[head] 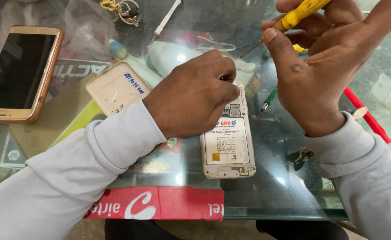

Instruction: The person uses a yellow-handled screwdriver to repeatedly loosen and tighten screws on the back of a white smartphone with the battery exposed. The phone remains on the glass table throughout, and the back cover is set aside.

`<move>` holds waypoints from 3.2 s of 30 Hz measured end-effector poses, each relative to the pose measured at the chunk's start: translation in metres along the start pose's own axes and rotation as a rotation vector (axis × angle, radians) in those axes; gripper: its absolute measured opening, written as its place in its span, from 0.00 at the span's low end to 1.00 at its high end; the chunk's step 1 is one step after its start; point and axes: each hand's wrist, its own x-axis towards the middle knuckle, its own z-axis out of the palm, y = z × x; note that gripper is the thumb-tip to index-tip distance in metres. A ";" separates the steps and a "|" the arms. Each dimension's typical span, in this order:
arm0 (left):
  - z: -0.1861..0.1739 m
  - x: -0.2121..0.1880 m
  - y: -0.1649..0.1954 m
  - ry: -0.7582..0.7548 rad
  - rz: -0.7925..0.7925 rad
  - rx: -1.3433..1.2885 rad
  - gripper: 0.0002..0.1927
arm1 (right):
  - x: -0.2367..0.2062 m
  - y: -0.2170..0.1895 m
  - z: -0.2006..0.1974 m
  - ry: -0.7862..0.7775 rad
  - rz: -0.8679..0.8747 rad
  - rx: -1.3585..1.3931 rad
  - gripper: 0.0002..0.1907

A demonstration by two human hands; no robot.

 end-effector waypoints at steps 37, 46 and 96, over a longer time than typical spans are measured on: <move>-0.002 0.000 -0.003 0.001 -0.056 -0.085 0.04 | -0.004 0.005 -0.002 -0.014 -0.013 0.020 0.58; -0.004 0.001 -0.003 -0.023 -0.040 -0.086 0.05 | -0.001 0.002 0.001 -0.013 -0.013 0.021 0.59; -0.012 0.003 -0.031 -0.074 -0.232 -0.145 0.12 | 0.006 -0.030 0.026 -0.135 0.253 -0.304 0.59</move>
